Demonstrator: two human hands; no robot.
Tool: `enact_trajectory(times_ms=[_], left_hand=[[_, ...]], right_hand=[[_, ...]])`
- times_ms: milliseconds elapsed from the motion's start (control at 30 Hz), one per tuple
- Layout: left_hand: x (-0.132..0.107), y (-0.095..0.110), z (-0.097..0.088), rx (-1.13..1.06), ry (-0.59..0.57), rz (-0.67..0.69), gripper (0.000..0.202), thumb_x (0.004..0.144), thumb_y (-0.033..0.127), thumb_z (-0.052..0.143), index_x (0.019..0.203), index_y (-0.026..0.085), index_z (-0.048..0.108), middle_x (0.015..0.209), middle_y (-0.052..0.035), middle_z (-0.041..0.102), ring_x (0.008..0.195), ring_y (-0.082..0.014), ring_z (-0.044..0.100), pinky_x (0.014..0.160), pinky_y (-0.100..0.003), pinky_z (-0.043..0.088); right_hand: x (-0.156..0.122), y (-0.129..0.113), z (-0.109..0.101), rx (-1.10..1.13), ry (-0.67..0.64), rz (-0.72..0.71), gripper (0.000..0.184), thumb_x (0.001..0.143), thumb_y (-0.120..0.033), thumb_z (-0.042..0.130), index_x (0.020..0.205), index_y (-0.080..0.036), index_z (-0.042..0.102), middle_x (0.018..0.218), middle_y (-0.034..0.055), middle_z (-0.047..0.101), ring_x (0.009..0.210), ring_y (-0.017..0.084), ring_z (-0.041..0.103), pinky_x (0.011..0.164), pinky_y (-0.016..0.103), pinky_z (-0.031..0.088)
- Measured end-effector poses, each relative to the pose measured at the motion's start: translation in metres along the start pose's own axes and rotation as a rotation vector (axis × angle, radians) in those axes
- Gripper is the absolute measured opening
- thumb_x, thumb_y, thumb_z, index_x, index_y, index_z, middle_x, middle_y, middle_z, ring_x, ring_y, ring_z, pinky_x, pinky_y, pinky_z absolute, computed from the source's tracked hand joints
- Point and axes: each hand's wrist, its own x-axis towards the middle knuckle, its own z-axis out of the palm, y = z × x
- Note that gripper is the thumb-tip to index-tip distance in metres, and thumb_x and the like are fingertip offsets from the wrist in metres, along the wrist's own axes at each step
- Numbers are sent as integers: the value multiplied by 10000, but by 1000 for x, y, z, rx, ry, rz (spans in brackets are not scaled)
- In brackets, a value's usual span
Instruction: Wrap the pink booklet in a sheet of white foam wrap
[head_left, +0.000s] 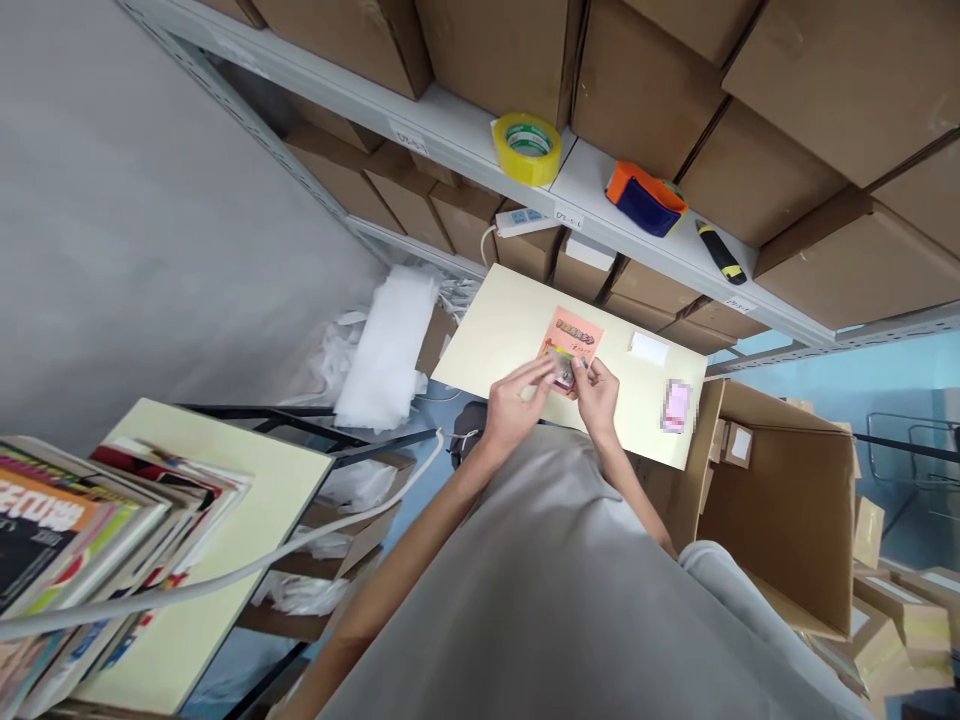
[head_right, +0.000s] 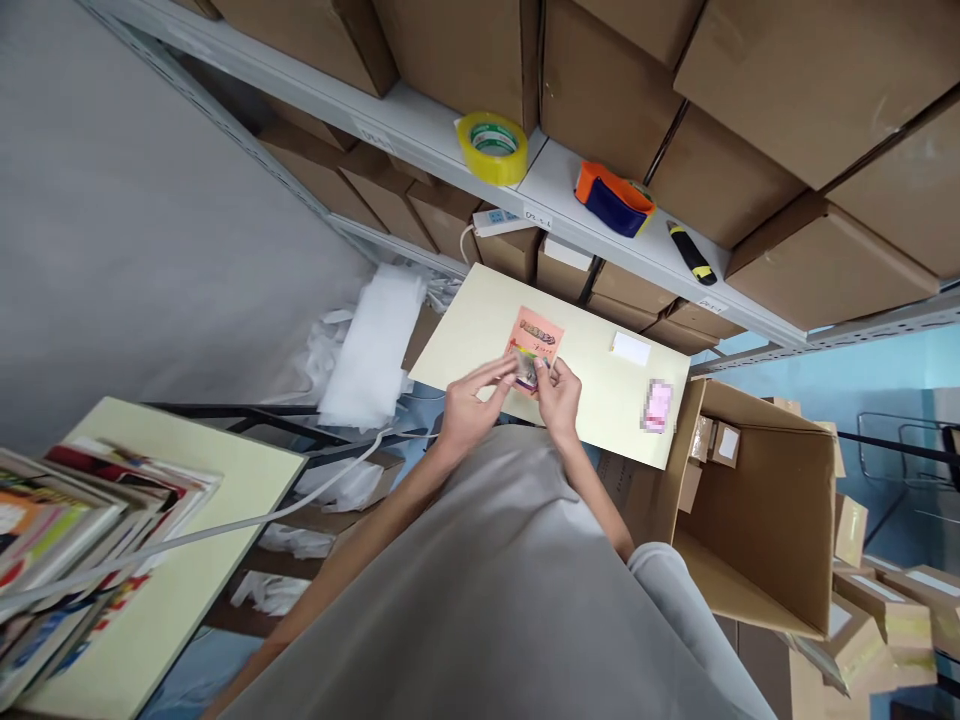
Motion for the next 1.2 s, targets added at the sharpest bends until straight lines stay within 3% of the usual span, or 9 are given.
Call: enact_trajectory(times_ms=[100, 267, 367, 533, 633, 767, 900, 1000, 1200], left_hand=[[15, -18, -19, -55, 77, -107, 611, 844, 619, 965, 1294, 217, 871, 1505, -180, 789, 1395, -365, 750, 1195, -517, 633], [27, -40, -29, -293, -81, -390, 819, 587, 779, 1065, 1084, 149, 899, 1174, -198, 887, 1123, -364, 845, 1106, -517, 674], [28, -40, -25, -274, 18, -364, 801, 527, 732, 1103, 1042, 154, 900, 1100, -180, 894, 1054, -354, 858, 1058, -520, 698], [29, -27, -14, -162, 200, -216, 638, 687, 618, 1063, 1095, 153, 906, 1140, -153, 898, 1115, -360, 860, 1092, -535, 702], [20, -13, 1, -91, 195, -159, 460, 813, 515, 993, 1117, 177, 923, 1152, -115, 899, 1137, -355, 854, 1111, -533, 699], [7, 5, 18, 15, -36, -39, 255, 835, 379, 972, 1057, 258, 941, 1205, -85, 890, 1210, -340, 830, 1251, -526, 613], [15, 1, 12, 86, -31, 30, 404, 890, 436, 939, 1249, 253, 905, 1399, -119, 841, 1321, -337, 777, 1278, -525, 573], [31, -13, 0, 48, 24, -73, 563, 861, 588, 954, 1273, 211, 882, 1430, -152, 827, 1307, -345, 777, 1198, -500, 625], [43, -30, -2, -103, -11, -275, 700, 650, 725, 1041, 1039, 156, 921, 1077, -148, 894, 1027, -343, 839, 1014, -502, 716]], right_hand=[[2, 4, -7, 62, -76, 18, 615, 926, -826, 795, 1003, -215, 791, 804, 6, 765, 604, 156, 637, 563, 287, 575], [0, 11, -10, 115, -166, 76, 613, 901, -802, 830, 1040, -205, 822, 843, 40, 813, 801, 239, 787, 743, 352, 687], [2, 15, -11, 99, -79, 88, 636, 892, -783, 845, 1131, -193, 838, 1031, 100, 886, 993, 300, 854, 894, 422, 731], [1, 13, -7, 78, 135, 33, 678, 945, -747, 816, 1360, -210, 808, 1496, 180, 814, 1394, 340, 798, 1207, 540, 656], [-5, 10, 5, 109, 9, 48, 635, 932, -720, 856, 1321, -220, 821, 1439, 165, 841, 1362, 330, 815, 1195, 524, 672], [-4, 6, 9, 106, -19, 42, 549, 919, -726, 865, 1093, -208, 816, 1149, 117, 892, 1118, 302, 865, 1008, 444, 738], [2, 4, -7, 78, 83, 39, 609, 932, -800, 797, 1067, -206, 805, 1065, 102, 893, 1029, 295, 853, 921, 423, 733], [4, 6, -14, 136, 33, 72, 674, 890, -836, 821, 1130, -207, 816, 1135, 107, 903, 1068, 311, 861, 966, 448, 733], [6, 16, -12, 177, 1, 116, 745, 844, -895, 831, 1110, -200, 830, 1150, 118, 912, 1053, 326, 877, 968, 479, 746]])
